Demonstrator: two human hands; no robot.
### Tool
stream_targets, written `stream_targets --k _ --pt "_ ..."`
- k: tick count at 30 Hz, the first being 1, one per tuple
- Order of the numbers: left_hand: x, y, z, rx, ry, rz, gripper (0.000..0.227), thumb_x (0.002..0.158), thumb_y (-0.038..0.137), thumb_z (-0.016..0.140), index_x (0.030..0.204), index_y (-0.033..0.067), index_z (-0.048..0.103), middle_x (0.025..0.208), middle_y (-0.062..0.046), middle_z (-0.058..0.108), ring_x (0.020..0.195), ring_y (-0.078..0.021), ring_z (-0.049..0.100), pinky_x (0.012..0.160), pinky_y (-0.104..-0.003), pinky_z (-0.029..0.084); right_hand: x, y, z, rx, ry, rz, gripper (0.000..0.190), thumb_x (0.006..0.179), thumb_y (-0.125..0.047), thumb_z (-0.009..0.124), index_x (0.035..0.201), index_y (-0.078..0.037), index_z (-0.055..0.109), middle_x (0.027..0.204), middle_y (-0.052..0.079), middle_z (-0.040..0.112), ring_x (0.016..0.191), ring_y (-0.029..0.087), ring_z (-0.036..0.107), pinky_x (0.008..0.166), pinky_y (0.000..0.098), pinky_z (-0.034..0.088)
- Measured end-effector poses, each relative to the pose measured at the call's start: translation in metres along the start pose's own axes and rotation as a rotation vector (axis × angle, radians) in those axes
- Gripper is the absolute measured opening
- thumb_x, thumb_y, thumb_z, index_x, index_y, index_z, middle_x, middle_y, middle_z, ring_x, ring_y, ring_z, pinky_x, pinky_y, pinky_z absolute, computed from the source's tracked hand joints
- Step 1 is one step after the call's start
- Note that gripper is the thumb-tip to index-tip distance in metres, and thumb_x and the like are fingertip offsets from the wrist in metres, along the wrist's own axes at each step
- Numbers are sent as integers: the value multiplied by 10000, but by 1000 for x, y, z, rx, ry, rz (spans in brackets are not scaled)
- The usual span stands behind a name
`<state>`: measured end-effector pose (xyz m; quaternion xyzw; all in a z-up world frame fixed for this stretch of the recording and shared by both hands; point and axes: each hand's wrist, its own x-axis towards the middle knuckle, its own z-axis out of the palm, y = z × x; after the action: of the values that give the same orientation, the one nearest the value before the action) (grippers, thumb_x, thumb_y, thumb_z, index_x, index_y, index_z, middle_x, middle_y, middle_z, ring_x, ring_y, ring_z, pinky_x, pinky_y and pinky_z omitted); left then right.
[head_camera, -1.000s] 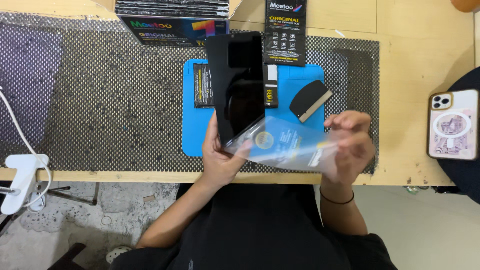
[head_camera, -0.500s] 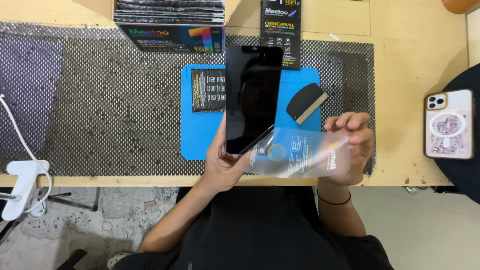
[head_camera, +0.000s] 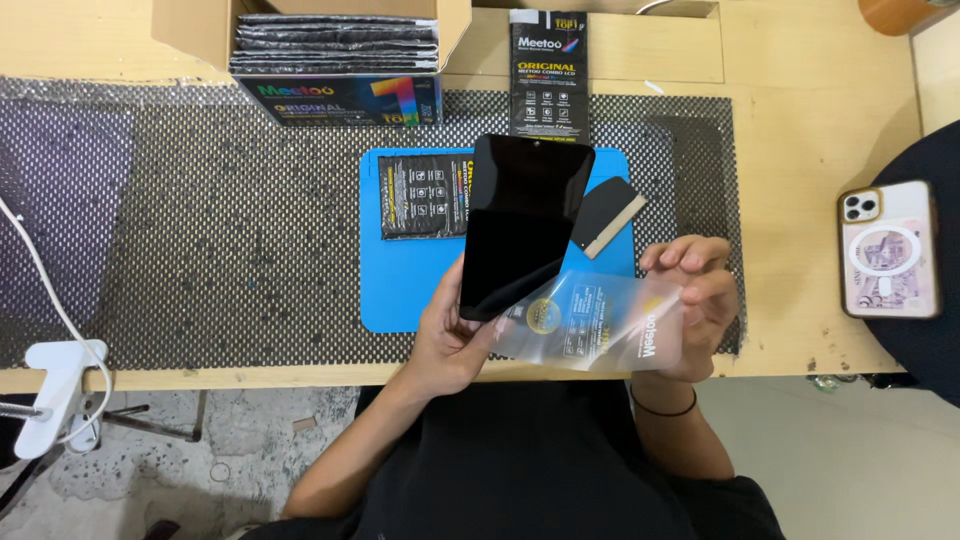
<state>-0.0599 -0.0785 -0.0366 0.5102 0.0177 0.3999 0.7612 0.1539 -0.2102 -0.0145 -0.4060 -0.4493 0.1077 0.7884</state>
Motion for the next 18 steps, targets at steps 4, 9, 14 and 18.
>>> stream_targets --k 4,9,14,18 --pt "3 3 4 8 9 20 874 901 -205 561 1633 25 143 1589 -184 432 1454 -321 414 1164 -482 426 -5 8 -11 8 -11 7 143 966 -332 602 939 -212 529 1117 27 370 1090 215 419 962 428 447" --pt "8 10 6 34 7 45 841 922 -169 569 1626 29 155 1577 -200 441 1448 -340 423 1169 -488 440 -5 10 -13 0 -5 15 129 952 -312 570 923 -205 504 1105 38 363 1078 228 409 947 445 438" --pt "5 6 3 31 10 39 848 909 -177 575 1623 24 164 1571 -200 451 1443 -341 431 1164 -492 443 -5 9 -9 -7 6 17 124 948 -311 562 919 -204 505 1098 38 364 1074 230 408 946 443 435" --pt "3 3 2 26 13 23 852 902 -189 563 1624 33 169 1571 -187 457 1442 -330 434 1166 -492 436 -2 3 -1 -21 10 18 139 951 -312 572 916 -196 502 1096 44 370 1072 236 411 941 445 431"
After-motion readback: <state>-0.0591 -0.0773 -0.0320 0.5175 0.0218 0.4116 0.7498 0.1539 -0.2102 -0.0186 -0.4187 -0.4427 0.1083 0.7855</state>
